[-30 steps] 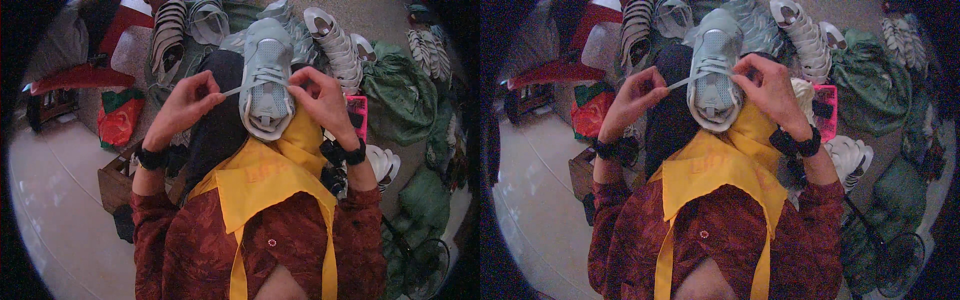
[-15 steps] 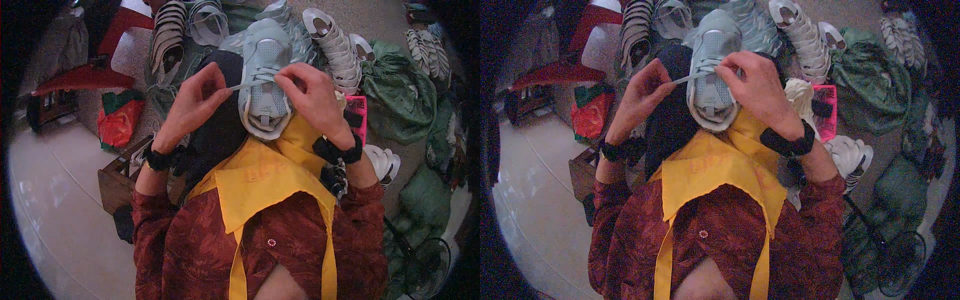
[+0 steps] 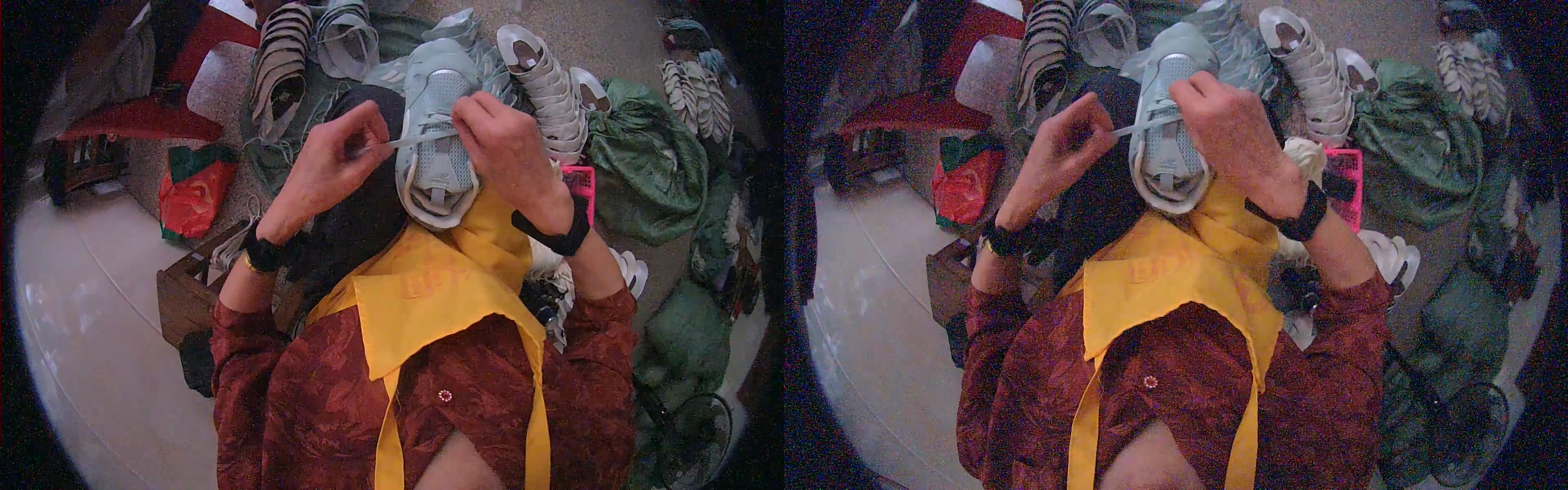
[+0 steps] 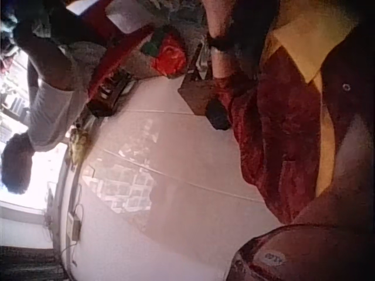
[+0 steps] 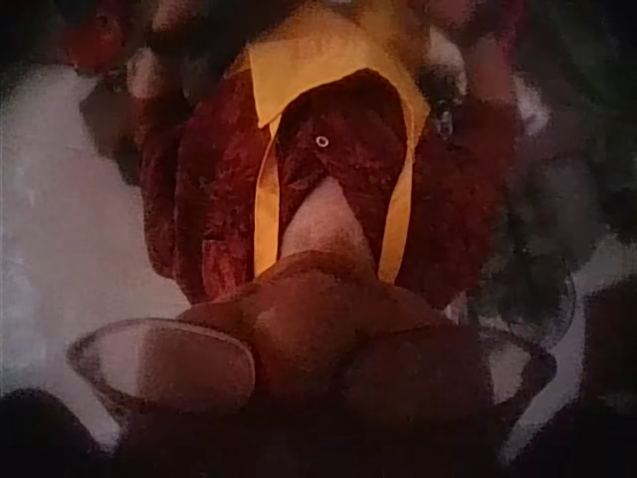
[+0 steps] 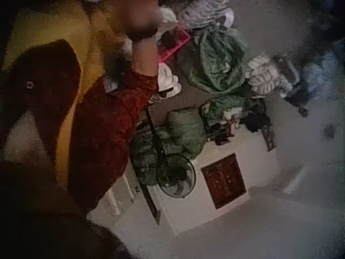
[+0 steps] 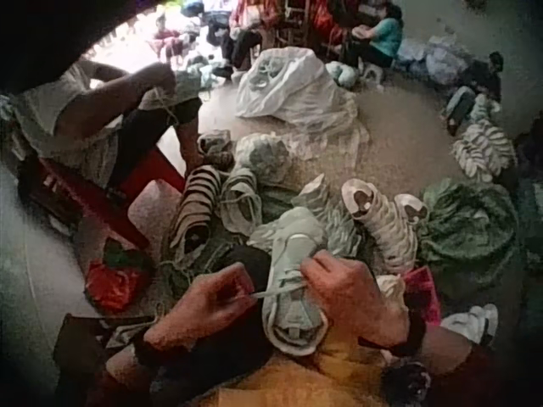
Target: The person sits on the floor and threads white shoelaces through the eyelets of light green sneakers. They pull the laces tight, tie a knot, and adjust the laces on multiple shoes, handling them one at a time.
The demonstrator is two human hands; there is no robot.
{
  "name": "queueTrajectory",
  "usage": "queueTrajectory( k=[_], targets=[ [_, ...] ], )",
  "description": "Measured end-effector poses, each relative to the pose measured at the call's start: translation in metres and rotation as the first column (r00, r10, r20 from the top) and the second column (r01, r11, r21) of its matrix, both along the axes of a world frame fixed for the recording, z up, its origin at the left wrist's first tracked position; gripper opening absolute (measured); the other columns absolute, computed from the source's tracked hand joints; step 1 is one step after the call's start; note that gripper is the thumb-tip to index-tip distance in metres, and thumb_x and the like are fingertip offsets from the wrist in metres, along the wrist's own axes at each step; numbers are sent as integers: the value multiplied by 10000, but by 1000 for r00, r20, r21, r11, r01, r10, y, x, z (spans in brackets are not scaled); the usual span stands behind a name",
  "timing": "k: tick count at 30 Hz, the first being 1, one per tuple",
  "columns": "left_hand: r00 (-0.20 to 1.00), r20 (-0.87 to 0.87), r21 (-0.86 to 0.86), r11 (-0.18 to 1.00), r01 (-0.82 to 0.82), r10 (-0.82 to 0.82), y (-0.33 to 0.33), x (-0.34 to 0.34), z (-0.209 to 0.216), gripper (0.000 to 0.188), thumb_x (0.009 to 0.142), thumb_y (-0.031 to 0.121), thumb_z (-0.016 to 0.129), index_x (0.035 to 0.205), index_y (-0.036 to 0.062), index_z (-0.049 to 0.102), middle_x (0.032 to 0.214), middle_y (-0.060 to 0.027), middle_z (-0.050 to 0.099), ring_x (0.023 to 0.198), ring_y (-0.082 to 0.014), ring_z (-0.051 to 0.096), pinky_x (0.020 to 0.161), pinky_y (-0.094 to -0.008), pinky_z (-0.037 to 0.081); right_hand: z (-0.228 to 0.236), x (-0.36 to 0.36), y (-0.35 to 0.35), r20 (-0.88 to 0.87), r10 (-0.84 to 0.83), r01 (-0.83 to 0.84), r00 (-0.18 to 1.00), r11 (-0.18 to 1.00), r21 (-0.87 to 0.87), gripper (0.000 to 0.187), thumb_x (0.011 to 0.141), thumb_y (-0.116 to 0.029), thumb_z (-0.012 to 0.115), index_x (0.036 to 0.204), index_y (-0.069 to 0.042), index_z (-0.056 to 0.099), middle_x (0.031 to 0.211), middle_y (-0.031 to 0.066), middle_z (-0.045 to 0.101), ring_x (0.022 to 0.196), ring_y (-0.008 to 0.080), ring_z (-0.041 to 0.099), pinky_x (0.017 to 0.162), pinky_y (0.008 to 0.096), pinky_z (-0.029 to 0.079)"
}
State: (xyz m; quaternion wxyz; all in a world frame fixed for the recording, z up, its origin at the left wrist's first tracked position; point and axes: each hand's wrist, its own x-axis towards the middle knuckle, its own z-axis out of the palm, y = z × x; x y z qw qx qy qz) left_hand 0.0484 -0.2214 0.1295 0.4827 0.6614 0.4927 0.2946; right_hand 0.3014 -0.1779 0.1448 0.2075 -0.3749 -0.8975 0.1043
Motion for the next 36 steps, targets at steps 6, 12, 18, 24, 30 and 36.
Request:
queueTrajectory(
  k=[6,12,18,24,30,36],
  targets=[
    [997,-76,170,985,10,3,-2,4,2,178,849,69,707,908,28,544,724,-95,538,635,-218,526,589,-335,440,5,10,-21,40,49,-47,998,998,-31,80,829,-39,603,896,-55,562,840,122,572,696,329,659,562,414,531],
    [972,-233,338,936,102,-22,-3,5,-1,157,858,56,672,936,34,537,830,-142,558,762,-358,584,635,-413,470,5,22,-31,3,-28,28,1000,997,-75,117,844,-17,673,948,-58,639,862,89,611,712,304,655,576,382,514],
    [937,-339,475,875,96,81,5,-1,5,119,897,72,623,977,38,541,867,-159,555,822,-390,595,678,-457,493,2,25,-31,-24,-75,74,997,997,-38,118,844,-8,674,947,-61,650,843,92,613,707,311,653,586,384,513],
    [887,-460,349,928,133,46,2,-16,7,104,907,67,615,987,26,561,885,-163,571,831,-401,601,705,-443,496,-1,40,-36,-23,-144,141,989,984,-111,121,816,-17,661,923,-70,641,852,98,627,762,304,671,626,391,533],
    [865,-470,361,933,9,174,-12,-58,4,109,907,69,617,994,33,562,912,-161,565,853,-400,597,720,-441,486,1,97,-49,-75,-400,377,913,901,-216,100,847,-18,692,942,-45,678,910,99,691,764,246,681,672,341,527],
    [765,-543,527,850,-11,347,-28,-90,-7,132,886,57,634,987,23,557,949,-163,575,878,-396,594,761,-455,480,-10,174,-73,-3,-595,586,803,792,-174,94,877,-48,691,970,-49,699,930,95,713,738,218,673,690,317,524]
  ],
)
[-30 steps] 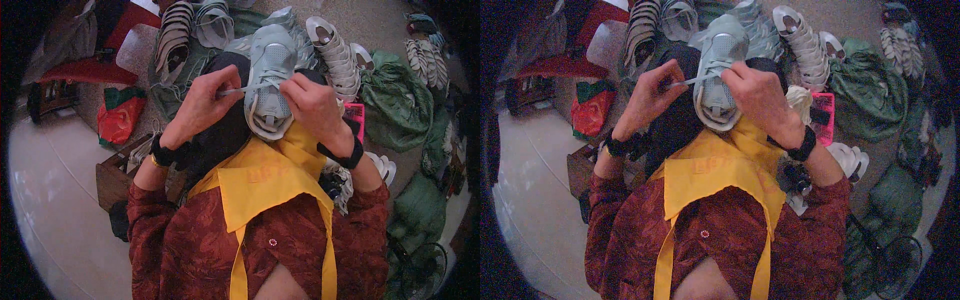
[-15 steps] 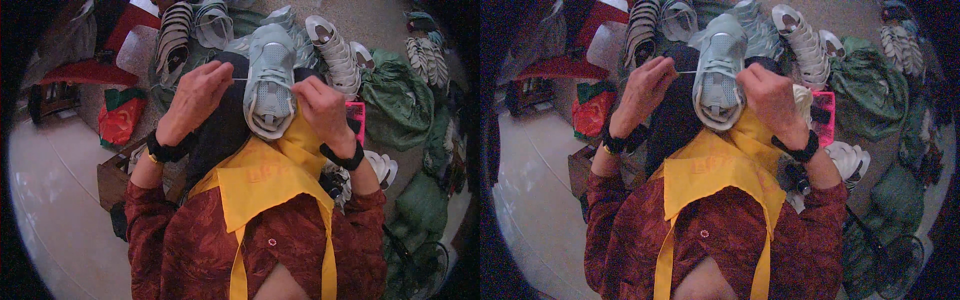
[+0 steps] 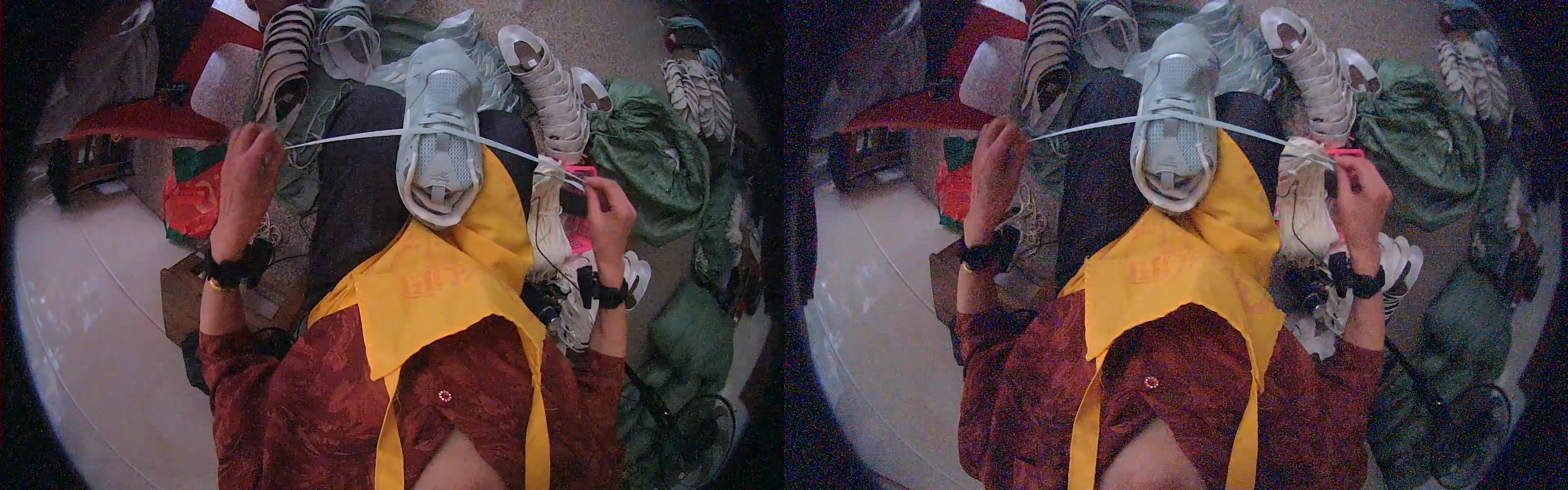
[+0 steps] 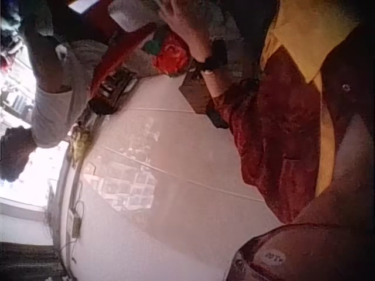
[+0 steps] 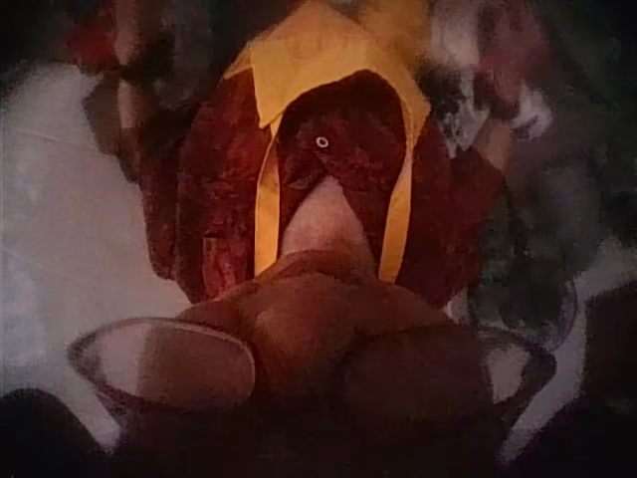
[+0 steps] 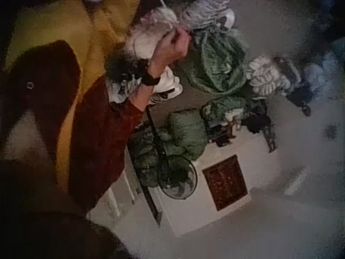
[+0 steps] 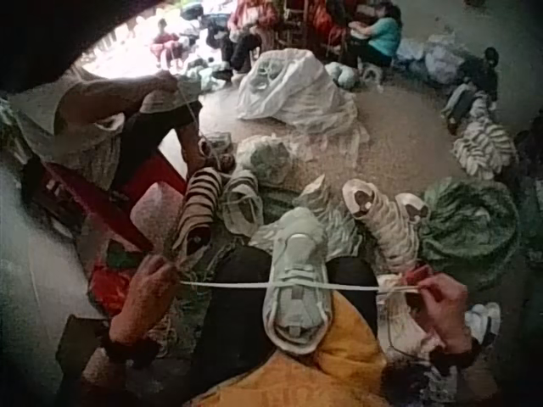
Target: The person sits on the floor and threads white shoelaces through the eyelets of light green sneakers. They pull the laces tight, tie a knot, and adjust the laces on multiple shoes, handling them one at a time.
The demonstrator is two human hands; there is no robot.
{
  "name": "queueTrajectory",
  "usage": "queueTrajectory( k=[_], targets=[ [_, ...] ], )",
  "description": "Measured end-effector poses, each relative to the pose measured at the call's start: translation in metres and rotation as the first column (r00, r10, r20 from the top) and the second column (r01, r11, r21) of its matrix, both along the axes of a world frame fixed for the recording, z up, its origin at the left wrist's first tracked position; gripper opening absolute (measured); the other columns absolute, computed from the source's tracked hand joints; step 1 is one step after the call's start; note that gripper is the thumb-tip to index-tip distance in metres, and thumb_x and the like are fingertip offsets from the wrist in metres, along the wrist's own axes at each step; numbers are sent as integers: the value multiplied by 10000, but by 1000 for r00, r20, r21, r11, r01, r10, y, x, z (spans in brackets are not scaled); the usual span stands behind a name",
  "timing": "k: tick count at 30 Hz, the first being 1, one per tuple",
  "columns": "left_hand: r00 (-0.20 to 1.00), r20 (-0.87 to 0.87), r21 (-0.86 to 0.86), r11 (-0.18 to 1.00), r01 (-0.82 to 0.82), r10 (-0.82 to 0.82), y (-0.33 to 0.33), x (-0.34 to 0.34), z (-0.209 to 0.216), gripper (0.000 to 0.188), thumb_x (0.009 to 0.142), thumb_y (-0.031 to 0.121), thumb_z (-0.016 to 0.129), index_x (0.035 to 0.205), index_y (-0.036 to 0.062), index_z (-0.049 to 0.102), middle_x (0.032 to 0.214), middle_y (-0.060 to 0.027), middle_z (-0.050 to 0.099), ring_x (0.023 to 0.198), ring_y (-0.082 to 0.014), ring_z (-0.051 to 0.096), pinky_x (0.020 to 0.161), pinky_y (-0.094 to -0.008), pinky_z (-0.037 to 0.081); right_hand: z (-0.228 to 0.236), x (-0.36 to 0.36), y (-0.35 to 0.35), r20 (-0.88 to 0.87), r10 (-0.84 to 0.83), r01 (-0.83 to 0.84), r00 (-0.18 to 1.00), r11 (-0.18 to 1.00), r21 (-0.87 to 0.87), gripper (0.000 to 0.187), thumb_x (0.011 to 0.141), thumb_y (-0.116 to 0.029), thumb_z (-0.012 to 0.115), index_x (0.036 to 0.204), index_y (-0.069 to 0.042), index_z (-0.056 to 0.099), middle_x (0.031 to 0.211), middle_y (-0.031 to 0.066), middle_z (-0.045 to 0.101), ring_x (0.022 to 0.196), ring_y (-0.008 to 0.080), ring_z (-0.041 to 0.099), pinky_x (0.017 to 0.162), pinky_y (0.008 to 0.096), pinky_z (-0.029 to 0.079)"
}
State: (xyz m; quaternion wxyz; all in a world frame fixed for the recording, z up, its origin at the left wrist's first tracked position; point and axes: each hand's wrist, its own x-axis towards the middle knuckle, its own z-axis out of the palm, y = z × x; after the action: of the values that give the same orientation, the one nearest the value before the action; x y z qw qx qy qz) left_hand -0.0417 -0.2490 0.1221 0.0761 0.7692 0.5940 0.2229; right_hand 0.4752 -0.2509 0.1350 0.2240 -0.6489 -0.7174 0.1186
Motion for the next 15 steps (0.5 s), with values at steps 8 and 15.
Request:
queueTrajectory(
  k=[8,15],
  targets=[
    [952,-74,-129,944,-305,298,-27,-95,-24,142,922,96,624,1028,2,611,954,-178,648,909,-358,628,799,-401,497,-25,112,-38,21,-321,321,947,945,-58,80,907,-95,693,974,-79,736,782,-36,659,643,51,539,604,230,443],
    [868,122,-220,866,-450,482,-53,-231,-41,179,976,137,599,1055,-24,603,974,-120,668,908,-168,605,820,-322,482,-58,186,-53,-275,-421,380,864,905,-193,106,961,-77,637,1038,-52,704,841,8,663,650,71,612,569,228,505]
  ],
)
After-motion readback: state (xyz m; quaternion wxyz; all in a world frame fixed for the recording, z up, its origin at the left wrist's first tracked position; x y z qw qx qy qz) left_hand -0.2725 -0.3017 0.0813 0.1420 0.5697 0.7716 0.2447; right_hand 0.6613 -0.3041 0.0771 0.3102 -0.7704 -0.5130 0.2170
